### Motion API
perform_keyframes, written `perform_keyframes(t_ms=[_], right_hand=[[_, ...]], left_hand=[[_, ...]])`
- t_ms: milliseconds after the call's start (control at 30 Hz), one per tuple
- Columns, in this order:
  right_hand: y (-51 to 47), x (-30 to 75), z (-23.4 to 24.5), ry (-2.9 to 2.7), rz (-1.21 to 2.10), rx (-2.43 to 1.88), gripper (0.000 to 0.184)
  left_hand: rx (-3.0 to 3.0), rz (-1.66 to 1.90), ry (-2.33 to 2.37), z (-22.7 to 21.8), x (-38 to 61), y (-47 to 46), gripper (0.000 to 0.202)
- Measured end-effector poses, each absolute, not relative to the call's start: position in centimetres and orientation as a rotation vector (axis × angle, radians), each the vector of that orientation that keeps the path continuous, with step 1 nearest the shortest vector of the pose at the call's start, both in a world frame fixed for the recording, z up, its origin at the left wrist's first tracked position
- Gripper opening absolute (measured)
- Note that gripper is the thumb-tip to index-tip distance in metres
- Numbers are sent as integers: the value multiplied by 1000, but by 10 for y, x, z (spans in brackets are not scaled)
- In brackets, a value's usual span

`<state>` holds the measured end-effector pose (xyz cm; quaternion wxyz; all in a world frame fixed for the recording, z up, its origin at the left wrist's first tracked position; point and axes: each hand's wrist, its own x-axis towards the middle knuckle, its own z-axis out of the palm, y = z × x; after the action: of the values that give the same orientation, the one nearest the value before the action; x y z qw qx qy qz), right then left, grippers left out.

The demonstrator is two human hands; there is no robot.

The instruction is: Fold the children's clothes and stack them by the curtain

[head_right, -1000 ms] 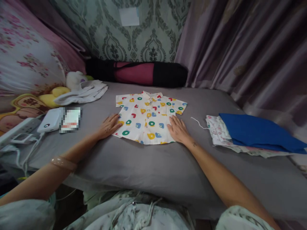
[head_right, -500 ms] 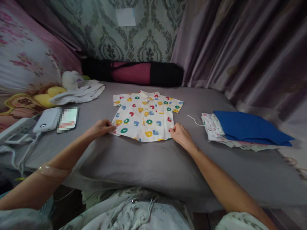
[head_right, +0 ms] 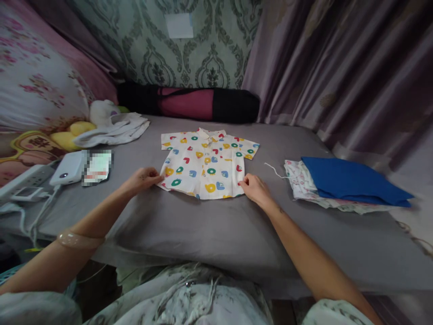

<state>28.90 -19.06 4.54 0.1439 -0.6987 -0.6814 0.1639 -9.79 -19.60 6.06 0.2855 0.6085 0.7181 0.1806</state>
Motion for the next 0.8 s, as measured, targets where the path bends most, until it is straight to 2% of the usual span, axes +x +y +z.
perform_keyframes(t_ms=[133, 233, 433, 633, 733, 800], right_hand=[[-194, 278, 57, -1534, 913, -2036, 9], [-196, 280, 59, -1452, 1108, -1960, 24], [-195, 298, 48, -1971, 665, -2020, 24], [-194, 296, 66, -2332, 290, -2086, 27], [-177, 288, 70, -2386, 192, -1937, 23], [-160, 280, 64, -2364, 109, -1829, 28]], left_hand=[[1314, 718, 1779, 61, -101, -193, 37], [1217, 718, 1710, 58, -106, -192, 47], [1619, 485, 1821, 48, -120, -197, 54], [1964, 327, 1805, 57, -132, -187, 71], [2119, 336, 1735, 66, -126, -167, 61], [2281, 378, 1608, 68, -113, -152, 50]])
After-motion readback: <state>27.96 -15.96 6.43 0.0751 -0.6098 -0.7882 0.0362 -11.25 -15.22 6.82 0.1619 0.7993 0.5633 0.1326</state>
